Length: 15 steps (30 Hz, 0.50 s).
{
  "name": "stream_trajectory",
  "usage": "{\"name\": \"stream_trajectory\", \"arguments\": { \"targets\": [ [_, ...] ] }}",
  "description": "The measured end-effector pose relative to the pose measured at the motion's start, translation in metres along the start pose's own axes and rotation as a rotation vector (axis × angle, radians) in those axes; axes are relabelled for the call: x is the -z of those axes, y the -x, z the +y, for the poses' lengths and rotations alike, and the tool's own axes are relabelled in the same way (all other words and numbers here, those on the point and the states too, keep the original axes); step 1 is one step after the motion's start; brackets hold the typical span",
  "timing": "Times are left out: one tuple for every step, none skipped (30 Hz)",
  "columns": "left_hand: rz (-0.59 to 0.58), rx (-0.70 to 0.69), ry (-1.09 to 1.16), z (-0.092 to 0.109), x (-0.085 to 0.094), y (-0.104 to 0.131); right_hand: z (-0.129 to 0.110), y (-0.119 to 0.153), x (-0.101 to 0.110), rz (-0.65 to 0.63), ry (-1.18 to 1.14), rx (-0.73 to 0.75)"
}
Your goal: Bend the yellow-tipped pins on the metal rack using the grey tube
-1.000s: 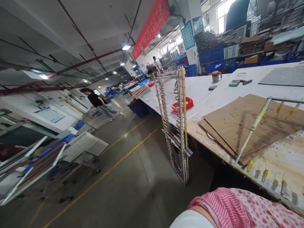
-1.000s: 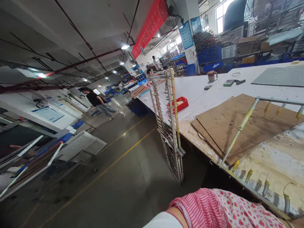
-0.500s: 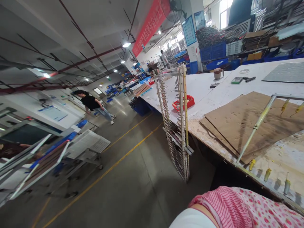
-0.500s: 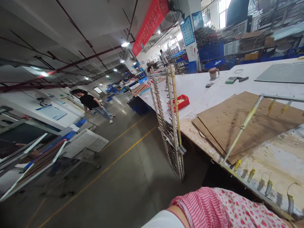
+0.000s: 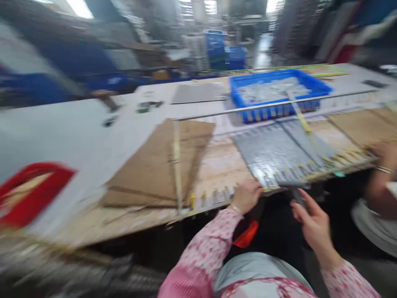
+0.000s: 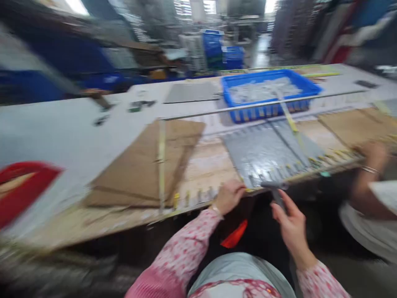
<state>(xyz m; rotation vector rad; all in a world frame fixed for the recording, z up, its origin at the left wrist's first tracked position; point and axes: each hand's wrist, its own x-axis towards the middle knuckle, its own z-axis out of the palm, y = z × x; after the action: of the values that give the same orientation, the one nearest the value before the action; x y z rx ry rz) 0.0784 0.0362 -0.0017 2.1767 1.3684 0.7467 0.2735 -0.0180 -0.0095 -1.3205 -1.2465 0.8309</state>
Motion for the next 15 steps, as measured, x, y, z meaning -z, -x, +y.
{"name": "stream_trajectory", "arguments": {
  "targets": [
    [0.039, -0.012, 0.022, -0.001, -0.004, -0.005, -0.003, 0.002, 0.015, 0.060, 0.021, -0.003],
    [0.067, -0.034, 0.039, -0.005, -0.005, -0.007, -0.006, 0.003, 0.024, 0.073, 0.034, -0.001],
    [0.084, -0.066, 0.049, -0.010, -0.005, -0.008, -0.008, 0.003, 0.028, 0.067, 0.062, 0.021],
    [0.089, -0.090, 0.045, -0.014, -0.004, -0.007, -0.010, 0.002, 0.029, 0.060, 0.099, 0.065],
    [0.090, -0.101, 0.034, -0.017, -0.002, -0.005, -0.013, 0.001, 0.028, 0.041, 0.145, 0.111],
    [0.090, -0.108, 0.018, -0.018, 0.000, -0.003, -0.015, 0.000, 0.026, 0.019, 0.194, 0.158],
    [0.090, -0.110, 0.000, -0.017, 0.001, 0.000, -0.017, 0.000, 0.025, -0.009, 0.240, 0.199],
    [0.090, -0.109, -0.017, -0.016, 0.002, 0.001, -0.020, -0.001, 0.023, -0.042, 0.278, 0.230],
    [0.089, -0.109, -0.032, -0.014, 0.003, 0.002, -0.022, -0.001, 0.022, -0.079, 0.306, 0.253],
    [0.087, -0.109, -0.045, -0.012, 0.003, 0.002, -0.025, -0.001, 0.021, -0.114, 0.327, 0.273],
    [0.083, -0.110, -0.057, -0.011, 0.002, 0.002, -0.028, -0.001, 0.021, -0.146, 0.342, 0.290],
    [0.078, -0.112, -0.068, -0.010, 0.002, 0.001, -0.031, -0.001, 0.020, -0.170, 0.353, 0.310],
    [0.074, -0.114, -0.077, -0.009, 0.002, 0.000, -0.034, -0.002, 0.020, -0.188, 0.362, 0.329],
    [0.071, -0.116, -0.083, -0.008, 0.002, 0.000, -0.038, -0.002, 0.020, -0.198, 0.369, 0.352],
    [0.070, -0.117, -0.086, -0.008, 0.002, -0.001, -0.041, -0.002, 0.020, -0.199, 0.373, 0.377]
  ]
}}
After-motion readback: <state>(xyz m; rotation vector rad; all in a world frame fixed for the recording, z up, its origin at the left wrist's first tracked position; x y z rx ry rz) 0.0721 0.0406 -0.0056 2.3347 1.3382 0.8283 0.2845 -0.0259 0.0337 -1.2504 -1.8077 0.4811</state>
